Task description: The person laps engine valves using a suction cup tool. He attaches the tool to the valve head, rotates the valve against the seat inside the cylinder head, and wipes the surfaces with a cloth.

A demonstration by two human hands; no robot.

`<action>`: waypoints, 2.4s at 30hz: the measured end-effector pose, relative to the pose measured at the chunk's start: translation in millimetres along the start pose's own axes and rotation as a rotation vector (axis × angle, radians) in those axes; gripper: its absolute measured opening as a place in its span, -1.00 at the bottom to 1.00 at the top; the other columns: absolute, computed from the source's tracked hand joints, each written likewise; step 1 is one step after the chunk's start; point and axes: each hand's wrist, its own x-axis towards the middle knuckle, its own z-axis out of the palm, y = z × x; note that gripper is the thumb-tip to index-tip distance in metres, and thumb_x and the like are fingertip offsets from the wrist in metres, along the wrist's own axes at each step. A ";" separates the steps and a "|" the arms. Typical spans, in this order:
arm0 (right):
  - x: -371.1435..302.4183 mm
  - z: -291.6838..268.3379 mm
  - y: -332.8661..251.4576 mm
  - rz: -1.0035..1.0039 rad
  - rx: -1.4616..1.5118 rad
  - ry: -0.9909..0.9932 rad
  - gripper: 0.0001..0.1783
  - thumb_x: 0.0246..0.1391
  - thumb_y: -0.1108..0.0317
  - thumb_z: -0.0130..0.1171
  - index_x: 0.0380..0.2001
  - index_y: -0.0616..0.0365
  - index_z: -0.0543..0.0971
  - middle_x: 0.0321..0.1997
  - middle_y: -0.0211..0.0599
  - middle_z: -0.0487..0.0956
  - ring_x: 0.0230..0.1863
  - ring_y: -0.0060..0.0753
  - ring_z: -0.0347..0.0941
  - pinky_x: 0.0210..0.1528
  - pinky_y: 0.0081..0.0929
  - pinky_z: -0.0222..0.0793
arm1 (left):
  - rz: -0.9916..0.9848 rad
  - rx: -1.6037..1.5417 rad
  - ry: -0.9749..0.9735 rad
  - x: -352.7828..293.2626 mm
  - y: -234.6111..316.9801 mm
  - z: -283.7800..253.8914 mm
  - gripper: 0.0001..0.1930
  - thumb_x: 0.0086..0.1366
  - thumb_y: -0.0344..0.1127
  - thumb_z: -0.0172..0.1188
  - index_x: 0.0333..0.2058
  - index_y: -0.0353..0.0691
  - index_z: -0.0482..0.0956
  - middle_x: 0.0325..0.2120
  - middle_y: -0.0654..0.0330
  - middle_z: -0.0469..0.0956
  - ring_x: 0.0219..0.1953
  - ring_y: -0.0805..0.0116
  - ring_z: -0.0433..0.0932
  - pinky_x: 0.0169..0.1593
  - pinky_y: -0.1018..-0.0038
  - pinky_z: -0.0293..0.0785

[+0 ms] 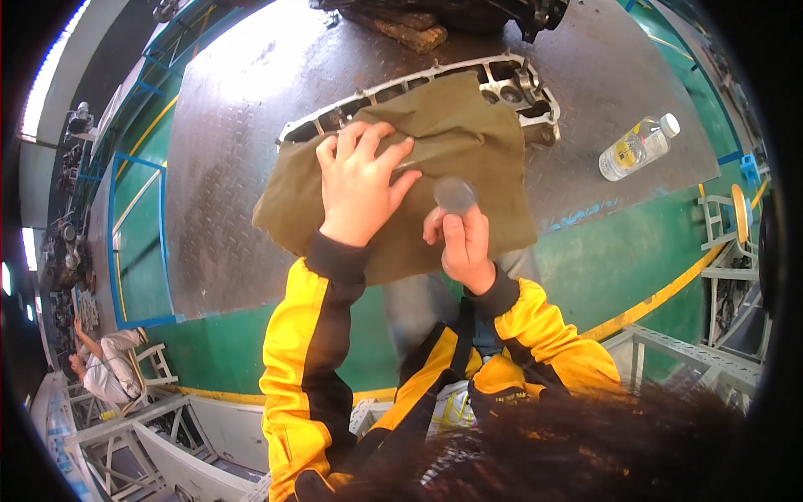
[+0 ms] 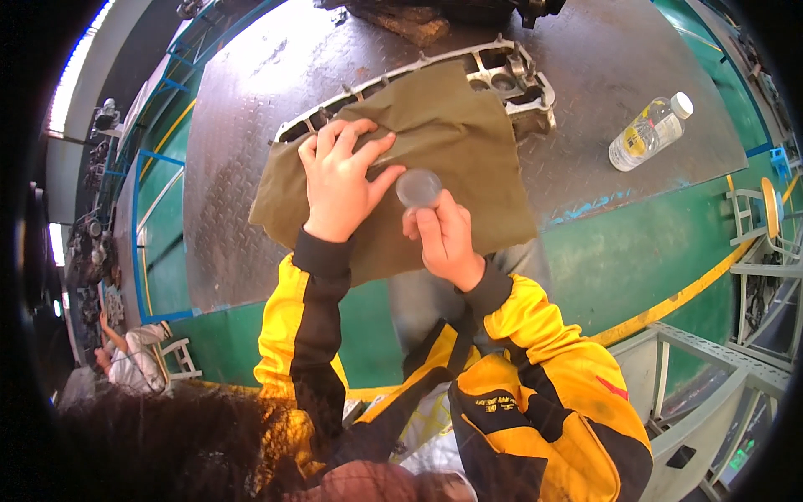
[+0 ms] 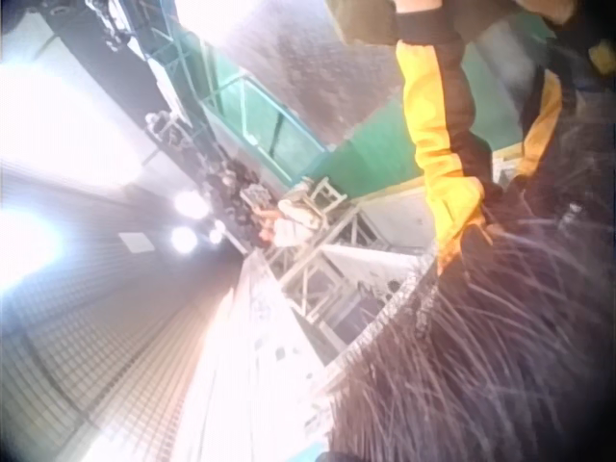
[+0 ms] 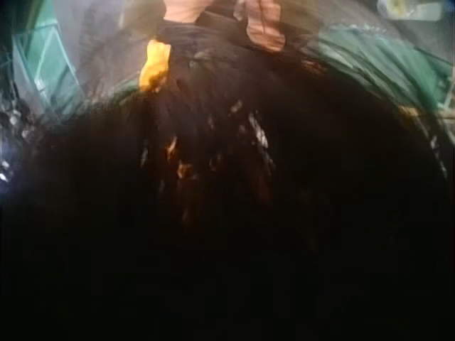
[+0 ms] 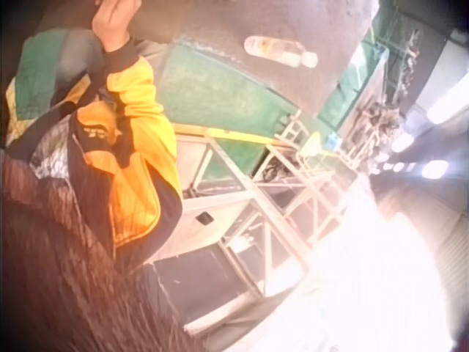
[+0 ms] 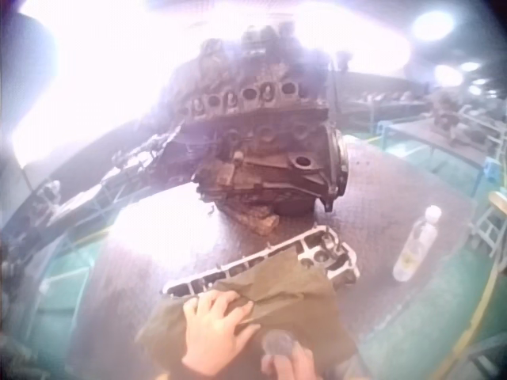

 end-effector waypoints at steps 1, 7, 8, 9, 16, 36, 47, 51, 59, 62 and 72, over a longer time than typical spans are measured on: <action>8.8 -1.7 7.3 -0.089 -0.037 -0.060 -0.80 0.52 0.36 -0.03 -0.15 0.28 0.48 -0.52 -0.33 0.59 -0.50 -0.51 0.50 -0.38 -0.50 0.44 | 0.001 0.005 -0.001 3.7 0.0 0.3 -0.54 -0.04 -0.18 0.58 -0.08 0.08 0.78 0.03 0.35 0.62 0.15 0.21 0.48 0.20 0.12 0.24; 11.5 -4.3 2.8 0.029 -0.109 -0.077 -0.81 0.50 0.38 -0.03 -0.23 0.26 0.46 -0.49 -0.28 0.61 -0.51 -0.46 0.53 -0.39 -0.47 0.45 | 0.007 0.009 -0.009 10.4 -0.7 2.3 -0.58 0.02 -0.14 0.57 -0.08 0.07 0.78 0.03 0.34 0.62 0.16 0.20 0.48 0.21 0.12 0.23; 11.4 -4.6 1.6 -0.097 -0.130 -0.108 -0.81 0.50 0.39 -0.03 -0.24 0.26 0.45 -0.50 -0.27 0.61 -0.51 -0.46 0.52 -0.39 -0.47 0.45 | 0.015 0.000 0.007 11.7 0.9 1.2 -0.58 0.02 -0.14 0.57 -0.08 0.07 0.78 0.03 0.34 0.62 0.16 0.19 0.48 0.20 0.12 0.23; 6.6 -1.0 4.7 0.027 -0.108 -0.083 -0.83 0.50 0.41 -0.04 -0.22 0.26 0.46 -0.49 -0.28 0.61 -0.51 -0.47 0.52 -0.39 -0.47 0.45 | 0.002 0.008 -0.006 6.6 3.6 -0.3 -0.57 0.01 -0.15 0.57 -0.08 0.08 0.78 0.03 0.34 0.62 0.16 0.19 0.48 0.20 0.12 0.23; 10.0 1.8 0.9 -0.003 -0.093 -0.056 -0.81 0.51 0.39 -0.04 -0.20 0.28 0.47 -0.52 -0.29 0.57 -0.53 -0.48 0.48 -0.39 -0.47 0.43 | -0.004 0.021 -0.011 5.9 1.3 1.0 -0.54 -0.04 -0.19 0.58 -0.07 0.08 0.79 0.03 0.35 0.62 0.16 0.20 0.48 0.20 0.12 0.23; 5.4 5.1 2.2 0.039 0.043 -0.045 -0.79 0.53 0.35 -0.05 -0.17 0.27 0.49 -0.50 -0.33 0.58 -0.51 -0.56 0.47 -0.40 -0.51 0.43 | -0.005 0.003 -0.005 3.1 3.9 -0.6 -0.54 -0.05 -0.21 0.58 -0.08 0.08 0.79 0.02 0.35 0.63 0.16 0.19 0.48 0.21 0.13 0.23; 1.7 10.4 6.9 0.174 0.068 -0.013 -0.81 0.51 0.39 -0.04 -0.18 0.26 0.49 -0.49 -0.30 0.60 -0.50 -0.54 0.50 -0.38 -0.49 0.45 | 0.000 0.005 -0.004 3.7 0.0 1.4 -0.58 -0.02 -0.22 0.55 -0.10 0.08 0.79 0.01 0.36 0.62 0.15 0.20 0.49 0.19 0.12 0.24; 5.5 7.8 14.5 0.123 0.051 -0.014 -0.79 0.52 0.37 -0.05 -0.17 0.27 0.50 -0.47 -0.33 0.61 -0.49 -0.54 0.51 -0.38 -0.50 0.45 | 0.003 0.010 -0.007 6.3 2.7 1.1 -0.56 -0.03 -0.20 0.57 -0.08 0.08 0.79 0.01 0.35 0.61 0.16 0.20 0.48 0.20 0.12 0.23; 7.1 7.1 16.1 0.039 0.007 -0.057 -0.78 0.50 0.36 -0.04 -0.12 0.30 0.53 -0.45 -0.30 0.63 -0.47 -0.49 0.54 -0.34 -0.49 0.49 | 0.008 0.007 0.001 4.8 1.8 1.1 -0.54 -0.04 -0.17 0.59 -0.08 0.09 0.78 0.01 0.35 0.61 0.16 0.19 0.47 0.20 0.12 0.23; 3.3 5.2 11.2 0.206 -0.009 -0.052 -0.78 0.49 0.38 -0.04 -0.11 0.31 0.53 -0.44 -0.28 0.64 -0.46 -0.47 0.56 -0.34 -0.48 0.49 | -0.004 0.034 -0.041 4.8 0.2 0.0 -0.57 0.02 -0.12 0.58 -0.07 0.08 0.78 0.01 0.35 0.62 0.16 0.18 0.47 0.19 0.11 0.23; 6.7 3.1 10.5 -0.043 -0.022 -0.113 -0.79 0.50 0.37 -0.02 -0.15 0.30 0.51 -0.44 -0.29 0.63 -0.45 -0.50 0.55 -0.34 -0.49 0.49 | 0.005 0.019 -0.001 5.3 2.9 -0.4 -0.57 0.00 -0.16 0.56 -0.07 0.09 0.79 0.02 0.34 0.61 0.17 0.18 0.47 0.19 0.11 0.24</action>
